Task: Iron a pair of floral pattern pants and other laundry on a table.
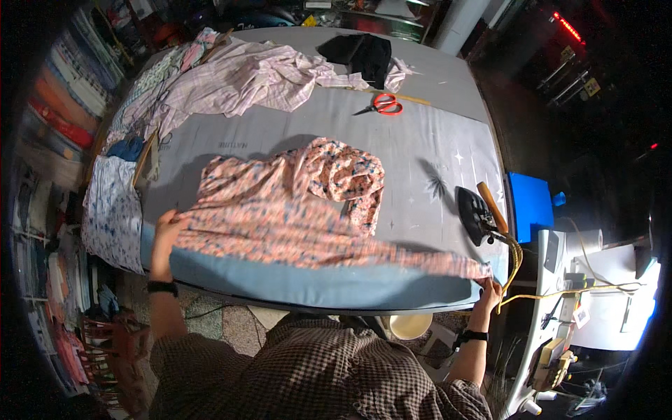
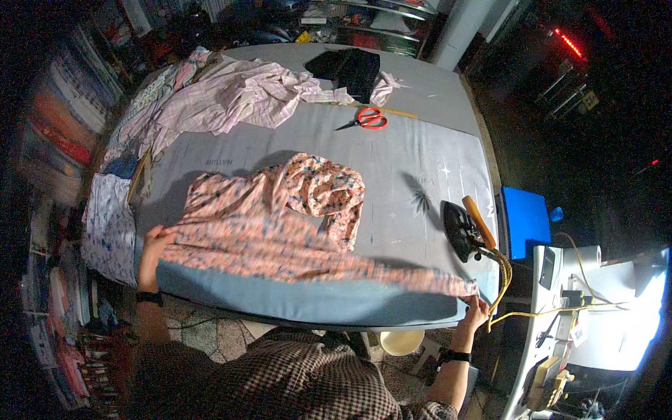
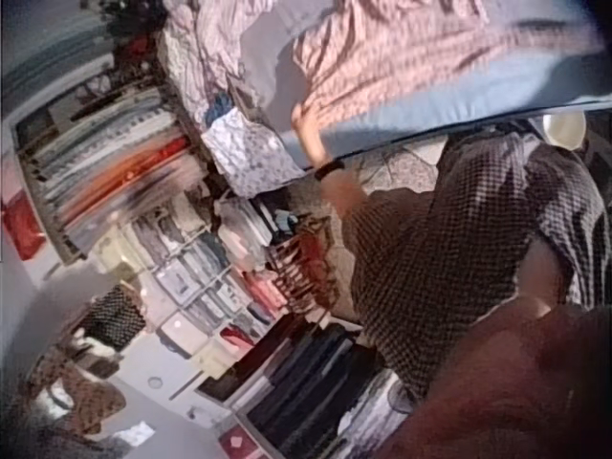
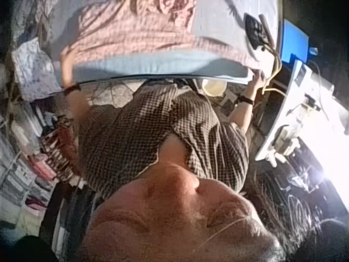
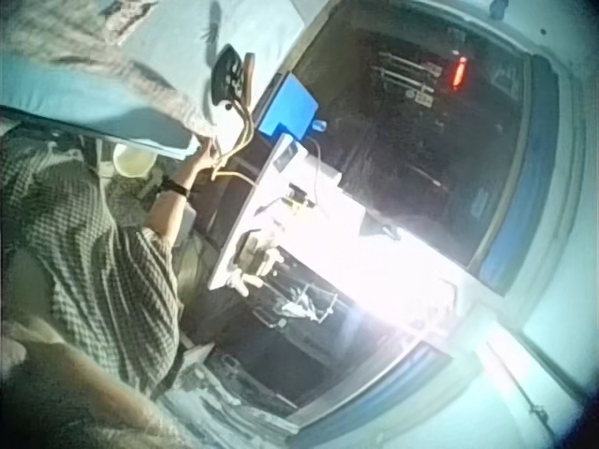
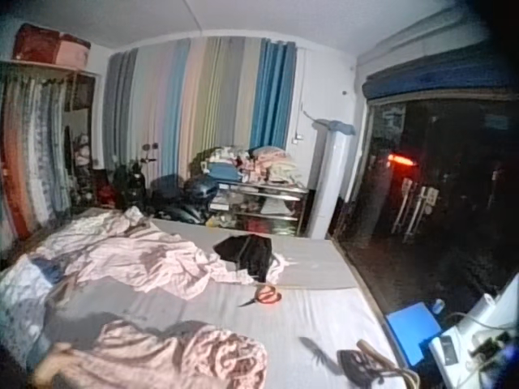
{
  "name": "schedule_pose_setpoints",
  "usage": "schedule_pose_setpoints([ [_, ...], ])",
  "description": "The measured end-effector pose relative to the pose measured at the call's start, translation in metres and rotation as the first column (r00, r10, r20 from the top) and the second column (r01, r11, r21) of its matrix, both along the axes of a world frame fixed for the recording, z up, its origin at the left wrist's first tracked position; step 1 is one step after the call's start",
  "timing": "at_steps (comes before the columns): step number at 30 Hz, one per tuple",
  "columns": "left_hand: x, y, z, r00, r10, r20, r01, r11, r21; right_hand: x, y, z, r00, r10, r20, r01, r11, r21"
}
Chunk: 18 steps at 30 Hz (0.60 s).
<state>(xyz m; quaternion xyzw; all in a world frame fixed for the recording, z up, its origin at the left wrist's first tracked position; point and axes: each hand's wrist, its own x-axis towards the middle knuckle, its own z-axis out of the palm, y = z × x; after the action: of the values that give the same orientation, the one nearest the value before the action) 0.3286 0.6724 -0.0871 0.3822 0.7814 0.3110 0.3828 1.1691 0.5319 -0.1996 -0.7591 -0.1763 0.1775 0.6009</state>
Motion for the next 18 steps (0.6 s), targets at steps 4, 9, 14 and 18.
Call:
schedule_pose_setpoints([
  [4,-0.062,-0.052,-0.037,1.000,0.004,0.030,-0.005,0.999,0.049,-0.057,0.029,0.008,0.954,-0.013,-0.299,0.052,0.991,0.122],
  [9,-0.063,-0.049,-0.080,0.944,-0.270,0.187,0.298,0.944,-0.139,-0.163,0.121,0.015,0.564,0.641,-0.520,-0.651,0.733,0.198],
  [14,0.005,0.001,-0.033,0.913,-0.408,0.024,0.408,0.906,-0.115,-0.326,0.185,0.001,0.549,0.832,-0.076,-0.796,0.493,-0.352],
  [18,-0.005,-0.007,0.001,0.899,-0.304,0.316,0.243,0.945,0.218,-0.332,0.183,-0.005,-0.143,0.923,-0.358,-0.789,-0.325,-0.521],
])
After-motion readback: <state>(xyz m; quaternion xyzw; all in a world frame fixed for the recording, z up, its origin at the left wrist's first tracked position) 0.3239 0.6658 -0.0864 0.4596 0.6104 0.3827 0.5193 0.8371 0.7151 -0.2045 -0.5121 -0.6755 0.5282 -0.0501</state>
